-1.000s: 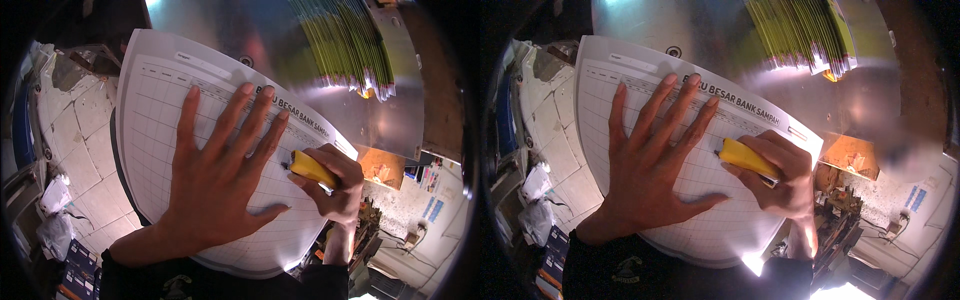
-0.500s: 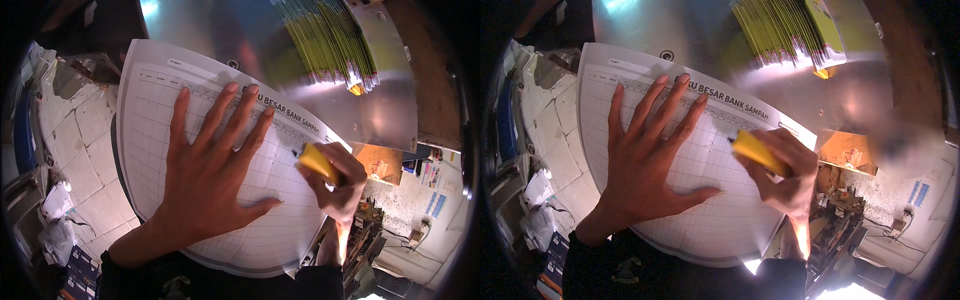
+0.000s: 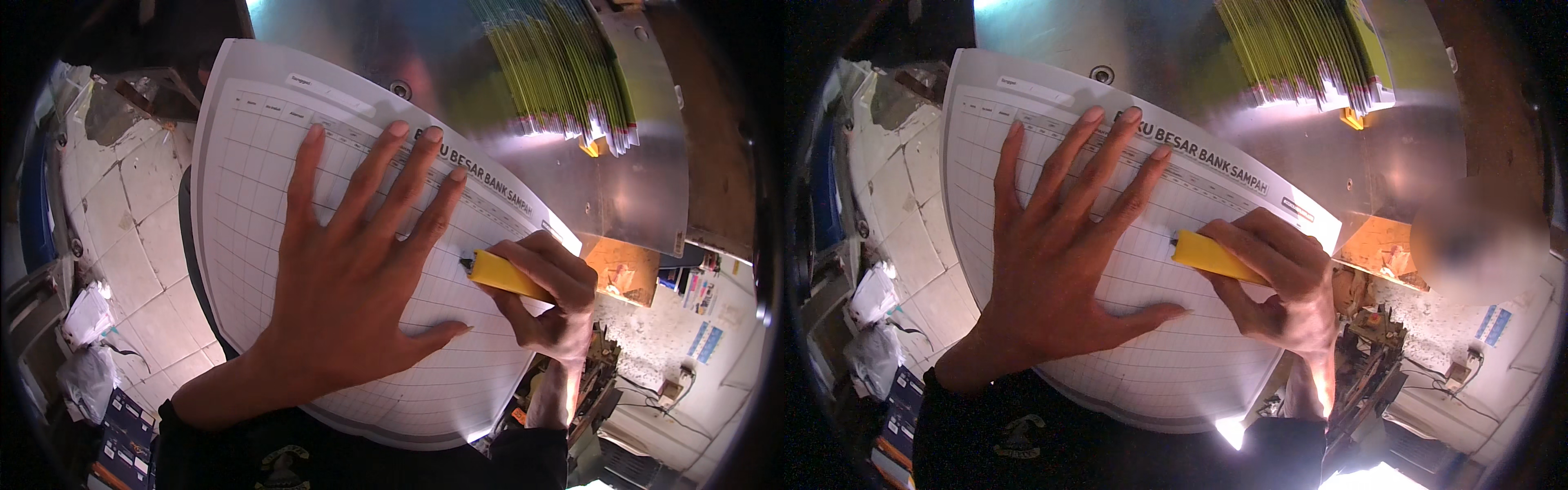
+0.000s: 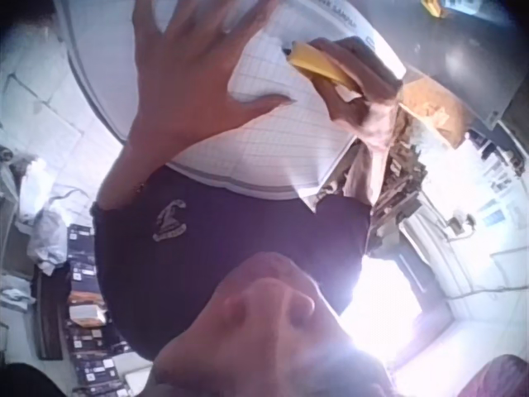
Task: The person operates a hand stapler, aligns printed booklet sheets inside covers, and staples the booklets along their spines. They then place the finished booklets onto a stack on the work table.
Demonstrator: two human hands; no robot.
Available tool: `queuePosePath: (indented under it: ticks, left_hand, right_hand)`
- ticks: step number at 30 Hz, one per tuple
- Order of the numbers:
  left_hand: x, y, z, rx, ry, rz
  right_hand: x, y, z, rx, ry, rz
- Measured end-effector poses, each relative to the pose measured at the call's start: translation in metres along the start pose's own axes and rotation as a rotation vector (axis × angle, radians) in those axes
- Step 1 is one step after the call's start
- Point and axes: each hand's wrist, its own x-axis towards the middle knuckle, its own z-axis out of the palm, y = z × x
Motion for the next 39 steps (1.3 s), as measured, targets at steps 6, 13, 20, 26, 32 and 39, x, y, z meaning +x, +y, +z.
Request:
queuePosePath:
  ticks: [6, 13, 20, 26, 32, 39]
  left_hand:
    - [0.0, 0.001, 0.001, -0.033, -0.02, -0.001]
    - [0.002, 0.001, 0.001, -0.027, -0.014, -0.011]
    - [0.002, 0.002, -0.001, 0.005, -0.024, -0.011]
    - [0.002, 0.003, -0.003, 0.032, -0.012, 0.009]
    - [-0.001, 0.002, 0.0, 0.027, -0.002, 0.013]
    - [0.001, 0.003, -0.001, 0.027, -0.002, 0.012]
  right_hand:
    - [-0.003, 0.002, -0.001, -0.014, -0.003, 0.039]
    - [0.001, -0.003, -0.003, -0.019, -0.031, 0.06]
    - [-0.005, -0.007, 0.012, -0.024, 0.061, 0.082]
    - [-0.009, -0.005, 0.014, -0.059, 0.079, 0.015]
    - [-0.004, -0.008, 0.016, 0.01, 0.077, 0.075]
    - [-0.014, 0.005, 0.013, -0.177, 0.057, -0.07]
